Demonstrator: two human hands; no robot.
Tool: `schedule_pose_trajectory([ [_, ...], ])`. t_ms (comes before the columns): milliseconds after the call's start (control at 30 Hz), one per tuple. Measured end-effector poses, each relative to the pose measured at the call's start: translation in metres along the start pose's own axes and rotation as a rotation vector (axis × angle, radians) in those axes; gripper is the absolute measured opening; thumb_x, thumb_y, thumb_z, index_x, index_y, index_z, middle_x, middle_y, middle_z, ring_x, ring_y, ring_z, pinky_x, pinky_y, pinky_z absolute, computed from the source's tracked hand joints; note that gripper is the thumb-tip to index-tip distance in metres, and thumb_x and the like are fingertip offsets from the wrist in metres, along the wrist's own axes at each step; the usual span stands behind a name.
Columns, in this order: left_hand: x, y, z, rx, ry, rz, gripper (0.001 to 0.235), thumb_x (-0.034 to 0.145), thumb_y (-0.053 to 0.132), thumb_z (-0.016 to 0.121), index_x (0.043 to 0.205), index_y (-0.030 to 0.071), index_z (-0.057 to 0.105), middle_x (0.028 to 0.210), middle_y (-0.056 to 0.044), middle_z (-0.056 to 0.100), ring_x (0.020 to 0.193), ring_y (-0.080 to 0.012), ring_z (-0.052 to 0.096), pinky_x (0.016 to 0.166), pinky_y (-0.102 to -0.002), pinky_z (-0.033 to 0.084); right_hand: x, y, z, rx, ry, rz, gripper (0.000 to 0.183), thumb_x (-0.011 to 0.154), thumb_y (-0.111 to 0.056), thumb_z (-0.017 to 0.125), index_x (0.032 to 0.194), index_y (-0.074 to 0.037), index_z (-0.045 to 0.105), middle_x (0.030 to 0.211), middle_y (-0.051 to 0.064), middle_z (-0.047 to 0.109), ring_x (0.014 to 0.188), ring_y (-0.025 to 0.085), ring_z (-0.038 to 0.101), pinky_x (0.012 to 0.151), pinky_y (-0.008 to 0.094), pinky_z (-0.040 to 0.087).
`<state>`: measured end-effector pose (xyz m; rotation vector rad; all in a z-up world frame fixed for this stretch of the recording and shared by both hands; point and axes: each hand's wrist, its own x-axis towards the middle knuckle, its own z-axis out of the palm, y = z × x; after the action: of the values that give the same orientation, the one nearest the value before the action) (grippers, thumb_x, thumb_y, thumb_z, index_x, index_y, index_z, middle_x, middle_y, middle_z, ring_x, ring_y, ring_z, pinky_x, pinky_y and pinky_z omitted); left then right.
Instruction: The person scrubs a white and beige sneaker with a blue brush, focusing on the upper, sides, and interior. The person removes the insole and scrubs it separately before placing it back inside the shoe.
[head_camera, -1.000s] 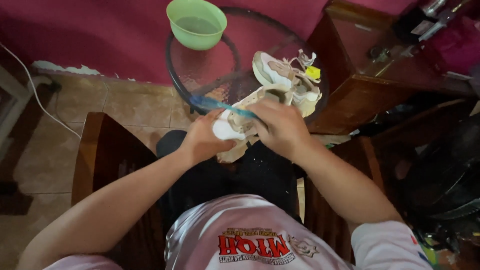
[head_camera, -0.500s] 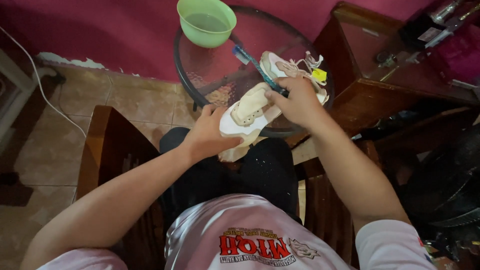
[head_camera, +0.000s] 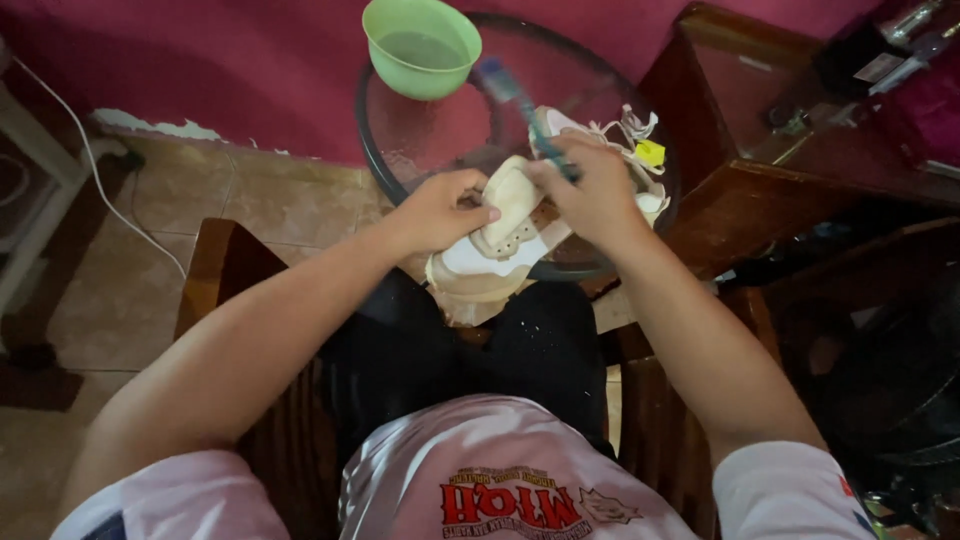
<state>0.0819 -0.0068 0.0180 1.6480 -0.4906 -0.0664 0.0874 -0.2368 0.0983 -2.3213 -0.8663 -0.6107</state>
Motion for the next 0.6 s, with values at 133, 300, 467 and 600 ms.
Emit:
schedule_pose_trajectory([
  [133,0.005,0.001,-0.011,-0.004,-0.075,0.009,0.028,0.087,0.019,0.080,0.112,0.007,0.073,0.103,-0.009,0.078,0.095,-0.0191,0.074,0.083,-0.036,0.061,-0.036,-0.002,-0.043,-0.008,0.007,-0.069,0.024,0.110,-0.015,0.056,0.116,-0.004,0.076,0.110,0.015,0.075,0.105,0.040,0.070,0.089,0.045,0.056],
  [300,0.019,-0.012,-0.012,-0.197,-0.140,-0.032,0.023,0.089,0.021,0.079,0.106,0.007,0.071,0.089,-0.004,0.075,0.078,-0.0112,0.069,0.061,-0.024,0.059,-0.088,-0.022,-0.062,-0.296,-0.256,-0.076,0.032,0.092,-0.008,0.069,0.123,-0.008,0.074,0.095,0.017,0.077,0.090,0.039,0.072,0.076,0.049,0.059],
  [467,0.022,0.012,-0.006,-0.181,-0.094,-0.087,0.028,0.089,0.023,0.076,0.112,0.008,0.075,0.090,-0.005,0.075,0.079,-0.0134,0.069,0.066,-0.026,0.060,-0.092,0.004,-0.048,-0.888,-0.144,-0.276,0.032,0.096,-0.029,0.059,0.127,-0.032,0.065,0.086,-0.003,0.065,0.066,0.024,0.067,0.057,0.042,0.056],
  [600,0.011,0.040,0.001,-0.072,-0.011,-0.137,0.023,0.085,0.027,0.078,0.104,0.014,0.080,0.089,-0.010,0.075,0.084,-0.0199,0.071,0.075,-0.034,0.059,-0.113,-0.023,-0.018,-0.674,-0.272,-0.195,0.047,0.096,-0.019,0.052,0.143,-0.018,0.058,0.091,0.004,0.070,0.069,0.028,0.071,0.059,0.040,0.057],
])
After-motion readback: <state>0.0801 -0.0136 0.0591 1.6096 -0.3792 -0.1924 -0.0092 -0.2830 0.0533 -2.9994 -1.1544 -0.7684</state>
